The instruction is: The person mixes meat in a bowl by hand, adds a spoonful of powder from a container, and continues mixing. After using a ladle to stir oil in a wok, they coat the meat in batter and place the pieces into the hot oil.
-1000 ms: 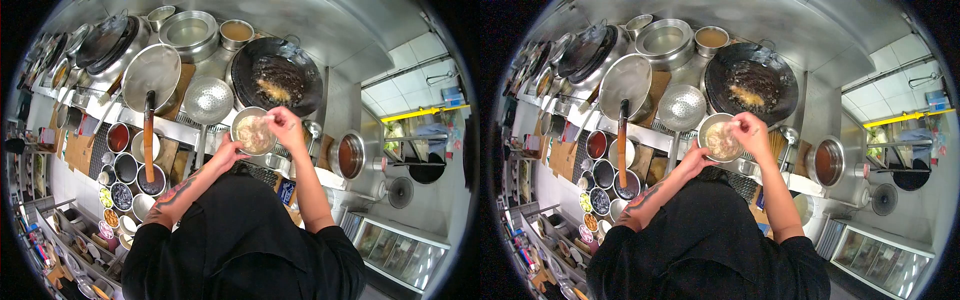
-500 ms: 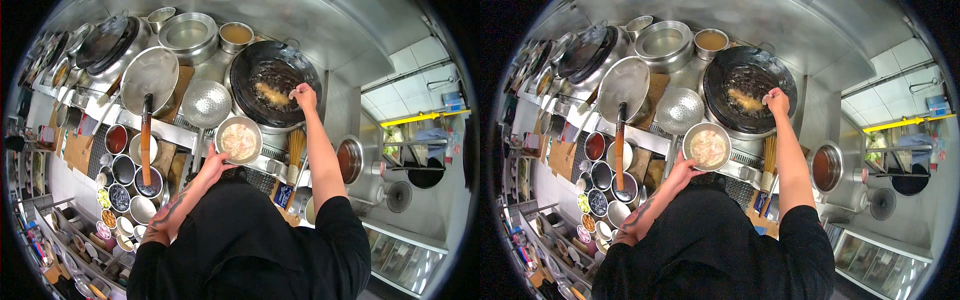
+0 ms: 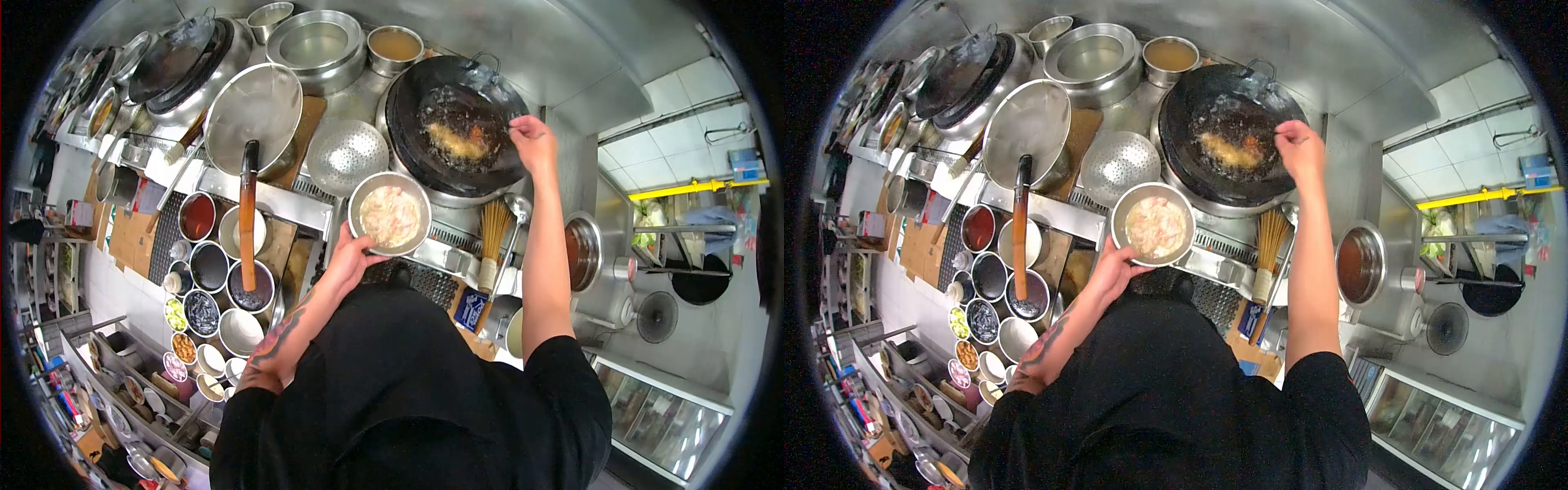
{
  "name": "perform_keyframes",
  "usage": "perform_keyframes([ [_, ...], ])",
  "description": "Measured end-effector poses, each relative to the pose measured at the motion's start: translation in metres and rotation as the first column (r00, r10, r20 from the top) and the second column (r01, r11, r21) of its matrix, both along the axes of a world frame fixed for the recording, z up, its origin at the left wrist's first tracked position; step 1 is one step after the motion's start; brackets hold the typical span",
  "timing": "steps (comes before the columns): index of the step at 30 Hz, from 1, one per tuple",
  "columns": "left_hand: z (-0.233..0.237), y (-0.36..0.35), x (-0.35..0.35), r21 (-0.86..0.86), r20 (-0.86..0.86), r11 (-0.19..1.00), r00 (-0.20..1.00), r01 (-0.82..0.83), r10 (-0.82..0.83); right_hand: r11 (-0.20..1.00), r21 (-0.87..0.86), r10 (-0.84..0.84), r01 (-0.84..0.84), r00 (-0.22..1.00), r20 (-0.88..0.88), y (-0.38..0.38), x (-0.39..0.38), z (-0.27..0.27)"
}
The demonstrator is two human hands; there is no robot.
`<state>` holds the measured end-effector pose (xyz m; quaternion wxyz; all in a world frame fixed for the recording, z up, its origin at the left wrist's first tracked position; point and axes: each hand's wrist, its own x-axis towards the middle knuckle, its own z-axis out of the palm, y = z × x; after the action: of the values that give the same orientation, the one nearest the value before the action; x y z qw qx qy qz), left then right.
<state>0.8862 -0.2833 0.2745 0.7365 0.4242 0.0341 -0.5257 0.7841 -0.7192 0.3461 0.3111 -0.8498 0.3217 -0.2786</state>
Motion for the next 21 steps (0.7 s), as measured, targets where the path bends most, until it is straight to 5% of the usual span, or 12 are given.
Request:
perform_keyframes([
  [1, -0.001, -0.002, 0.001, 0.007, -0.004, 1.0, 1.0, 0.004, -0.004, 0.985, 0.161, 0.065, -0.066, 0.998, 0.012, 0.046, 0.005, 0.024],
  [6, 0.002, -0.016, 0.003, -0.038, 0.025, 0.999, 0.999, 0.023, -0.022, 0.916, 0.205, 0.373, -0.346, 0.921, -0.111, 0.183, 0.017, 0.016],
  [9, 0.008, -0.021, 0.001, -0.033, 0.035, 0.999, 0.999, 0.019, -0.017, 0.913, -0.082, 0.351, -0.4, 0.872, -0.341, 0.221, 0.014, 0.013],
  [17, 0.001, -0.024, -0.002, -0.054, 0.017, 0.998, 1.0, 0.022, -0.021, 0.799, -0.205, 0.455, -0.565, 0.792, -0.407, 0.264, 0.01, -0.002],
  [19, 0.0, -0.023, -0.005, -0.085, 0.018, 0.996, 1.0, 0.018, -0.016, 0.737, -0.396, 0.302, -0.549, 0.79, -0.533, 0.261, 0.016, -0.019],
  [21, -0.005, -0.022, -0.005, -0.076, 0.008, 0.997, 1.0, 0.021, -0.02, 0.746, -0.357, 0.322, -0.562, 0.774, -0.545, 0.249, 0.02, -0.031],
])
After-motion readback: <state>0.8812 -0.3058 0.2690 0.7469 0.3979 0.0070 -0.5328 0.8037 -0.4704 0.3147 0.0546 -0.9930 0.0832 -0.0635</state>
